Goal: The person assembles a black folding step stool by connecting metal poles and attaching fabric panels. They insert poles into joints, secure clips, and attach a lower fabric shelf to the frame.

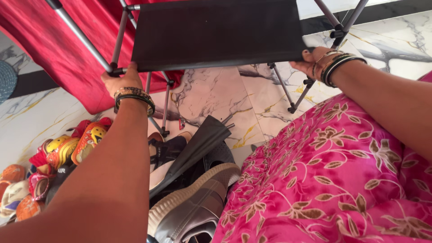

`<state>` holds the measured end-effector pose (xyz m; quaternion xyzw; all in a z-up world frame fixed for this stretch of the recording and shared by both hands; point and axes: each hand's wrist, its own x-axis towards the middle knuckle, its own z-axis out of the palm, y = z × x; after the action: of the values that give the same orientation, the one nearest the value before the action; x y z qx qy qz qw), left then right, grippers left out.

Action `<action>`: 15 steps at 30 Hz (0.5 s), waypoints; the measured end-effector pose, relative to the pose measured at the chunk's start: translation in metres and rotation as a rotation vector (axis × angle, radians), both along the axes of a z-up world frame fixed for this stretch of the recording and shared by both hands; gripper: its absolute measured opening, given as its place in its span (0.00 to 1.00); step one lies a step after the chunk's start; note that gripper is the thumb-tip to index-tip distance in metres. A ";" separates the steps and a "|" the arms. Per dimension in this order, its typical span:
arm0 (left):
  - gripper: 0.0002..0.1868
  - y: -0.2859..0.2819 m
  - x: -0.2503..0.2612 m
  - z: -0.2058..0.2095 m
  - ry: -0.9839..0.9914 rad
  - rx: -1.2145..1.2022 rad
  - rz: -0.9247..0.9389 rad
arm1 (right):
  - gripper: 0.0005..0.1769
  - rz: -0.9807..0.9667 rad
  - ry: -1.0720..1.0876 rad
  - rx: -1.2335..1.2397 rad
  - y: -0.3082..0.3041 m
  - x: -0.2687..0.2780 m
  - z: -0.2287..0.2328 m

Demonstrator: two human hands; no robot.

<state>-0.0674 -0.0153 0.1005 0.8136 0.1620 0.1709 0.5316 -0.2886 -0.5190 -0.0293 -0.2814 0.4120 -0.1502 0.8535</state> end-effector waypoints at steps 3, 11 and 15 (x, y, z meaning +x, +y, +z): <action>0.32 -0.002 0.002 -0.003 0.000 -0.040 0.024 | 0.16 0.018 -0.059 -0.038 0.022 -0.006 0.017; 0.30 -0.001 0.006 -0.015 -0.106 -0.027 0.043 | 0.17 -0.162 -0.236 0.023 0.045 0.006 0.039; 0.29 -0.005 0.015 -0.023 -0.155 0.027 0.159 | 0.18 -0.102 -0.169 -0.043 0.045 0.013 0.035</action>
<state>-0.0520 -0.0207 0.0777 0.7896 0.1821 0.2768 0.5165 -0.2760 -0.4739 0.0055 -0.2646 0.3490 -0.2253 0.8703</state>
